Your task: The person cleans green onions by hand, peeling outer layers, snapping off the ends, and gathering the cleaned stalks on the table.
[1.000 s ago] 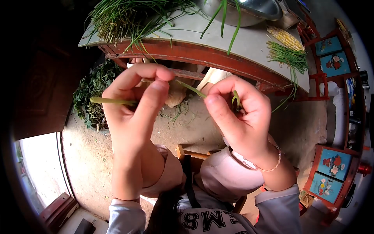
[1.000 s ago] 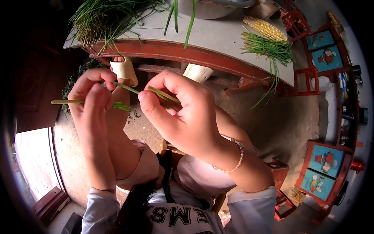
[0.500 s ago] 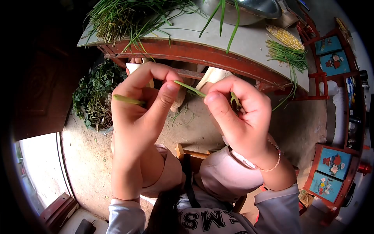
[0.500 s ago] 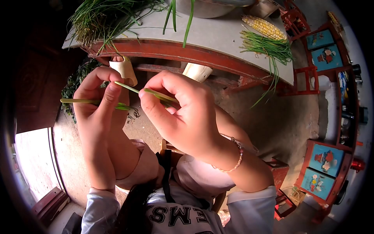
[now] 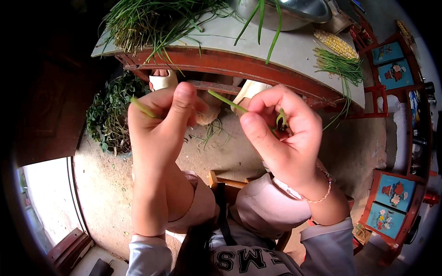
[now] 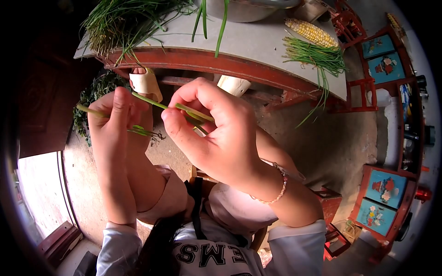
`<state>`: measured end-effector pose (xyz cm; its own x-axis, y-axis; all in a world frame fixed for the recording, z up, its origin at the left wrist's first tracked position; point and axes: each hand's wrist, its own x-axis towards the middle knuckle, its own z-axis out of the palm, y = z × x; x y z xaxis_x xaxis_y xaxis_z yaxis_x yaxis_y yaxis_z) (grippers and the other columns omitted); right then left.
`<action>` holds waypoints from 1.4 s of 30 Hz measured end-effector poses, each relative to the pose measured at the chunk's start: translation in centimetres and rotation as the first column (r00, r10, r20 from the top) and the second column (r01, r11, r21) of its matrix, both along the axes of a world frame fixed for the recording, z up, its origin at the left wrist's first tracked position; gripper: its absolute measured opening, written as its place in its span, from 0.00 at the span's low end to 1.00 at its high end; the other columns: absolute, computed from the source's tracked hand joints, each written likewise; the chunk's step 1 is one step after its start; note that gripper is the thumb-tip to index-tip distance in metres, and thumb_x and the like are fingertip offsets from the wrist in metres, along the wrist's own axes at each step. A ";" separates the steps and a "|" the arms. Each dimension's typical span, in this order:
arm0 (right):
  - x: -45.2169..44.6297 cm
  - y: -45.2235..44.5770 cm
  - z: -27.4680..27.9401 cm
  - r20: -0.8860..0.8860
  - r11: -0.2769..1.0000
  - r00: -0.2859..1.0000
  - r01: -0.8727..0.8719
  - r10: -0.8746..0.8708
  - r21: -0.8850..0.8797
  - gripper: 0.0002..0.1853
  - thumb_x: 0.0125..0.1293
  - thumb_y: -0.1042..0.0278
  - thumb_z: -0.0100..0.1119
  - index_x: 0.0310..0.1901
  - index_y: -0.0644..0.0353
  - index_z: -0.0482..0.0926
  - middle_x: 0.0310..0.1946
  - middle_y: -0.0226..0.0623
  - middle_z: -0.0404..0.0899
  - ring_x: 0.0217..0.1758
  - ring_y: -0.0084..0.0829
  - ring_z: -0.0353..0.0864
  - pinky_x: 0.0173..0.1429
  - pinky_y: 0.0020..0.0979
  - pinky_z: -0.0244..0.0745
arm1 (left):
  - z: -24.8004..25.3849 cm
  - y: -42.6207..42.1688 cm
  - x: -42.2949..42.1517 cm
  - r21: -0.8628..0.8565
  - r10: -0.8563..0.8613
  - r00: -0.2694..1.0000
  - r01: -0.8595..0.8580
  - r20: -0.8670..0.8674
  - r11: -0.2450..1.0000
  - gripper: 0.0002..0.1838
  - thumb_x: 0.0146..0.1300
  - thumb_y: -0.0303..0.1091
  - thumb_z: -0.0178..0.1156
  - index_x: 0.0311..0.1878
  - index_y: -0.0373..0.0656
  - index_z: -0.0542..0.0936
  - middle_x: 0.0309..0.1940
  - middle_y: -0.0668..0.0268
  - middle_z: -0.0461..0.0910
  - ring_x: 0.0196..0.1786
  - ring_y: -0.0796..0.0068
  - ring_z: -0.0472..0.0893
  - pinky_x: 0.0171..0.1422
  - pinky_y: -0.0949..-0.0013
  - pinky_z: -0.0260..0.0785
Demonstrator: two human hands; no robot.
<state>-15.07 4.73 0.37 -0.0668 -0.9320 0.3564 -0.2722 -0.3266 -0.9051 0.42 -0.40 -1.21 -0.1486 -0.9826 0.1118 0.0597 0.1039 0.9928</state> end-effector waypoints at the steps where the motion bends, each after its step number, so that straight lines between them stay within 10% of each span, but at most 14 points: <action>1: 0.0 0.0 0.0 0.000 1.000 1.000 0.000 0.000 -0.001 0.05 0.55 0.75 0.57 0.28 0.62 0.71 0.19 0.23 0.72 0.21 0.08 0.65 0.20 0.12 0.53 | -0.2 0.0 0.0 0.000 -0.018 0.999 0.018 0.027 1.000 0.05 0.54 0.26 0.60 0.34 0.36 0.78 0.17 0.77 0.70 0.19 0.94 0.62 0.21 0.88 0.51; 16: 0.2 0.0 0.2 0.024 0.999 0.999 -0.035 0.035 -0.001 0.05 0.55 0.77 0.56 0.28 0.63 0.70 0.19 0.25 0.72 0.22 0.09 0.68 0.21 0.13 0.57 | 0.2 0.6 -0.1 -0.120 -0.165 0.986 0.159 -0.035 0.980 0.04 0.54 0.25 0.59 0.32 0.35 0.76 0.22 0.77 0.69 0.21 0.94 0.62 0.22 0.88 0.51; 24: 0.5 0.2 0.2 0.166 0.994 0.985 -0.068 0.054 0.084 0.04 0.58 0.75 0.55 0.29 0.64 0.71 0.21 0.21 0.67 0.22 0.09 0.59 0.26 0.13 0.53 | 0.7 0.4 -0.4 0.196 -0.337 0.912 0.384 -0.235 0.902 0.08 0.60 0.26 0.48 0.40 0.37 0.75 0.24 0.77 0.70 0.25 0.93 0.63 0.27 0.88 0.53; 29: 1.3 -0.6 -0.5 0.123 0.999 0.991 -0.045 0.044 0.009 0.04 0.57 0.75 0.55 0.30 0.65 0.72 0.21 0.26 0.71 0.23 0.11 0.64 0.25 0.14 0.57 | -0.1 1.0 -1.1 0.083 -0.467 0.681 0.610 -0.565 0.788 0.26 0.65 0.45 0.43 0.59 0.35 0.61 0.48 0.63 0.71 0.52 0.76 0.68 0.58 0.72 0.57; 42: 2.4 -0.8 -1.0 0.333 0.999 0.943 -0.035 0.024 0.028 0.04 0.57 0.75 0.55 0.32 0.66 0.72 0.25 0.31 0.76 0.28 0.14 0.72 0.31 0.17 0.67 | -0.1 1.8 -2.3 0.061 -0.407 0.718 0.528 -0.565 0.847 0.26 0.67 0.44 0.38 0.61 0.34 0.58 0.55 0.62 0.66 0.55 0.75 0.66 0.60 0.71 0.53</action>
<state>-12.72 3.94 -0.66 -0.1487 -0.9463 0.2872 0.0558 -0.2980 -0.9529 -1.88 1.35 -1.31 -0.5749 -0.8100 0.1157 0.5480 -0.2762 0.7895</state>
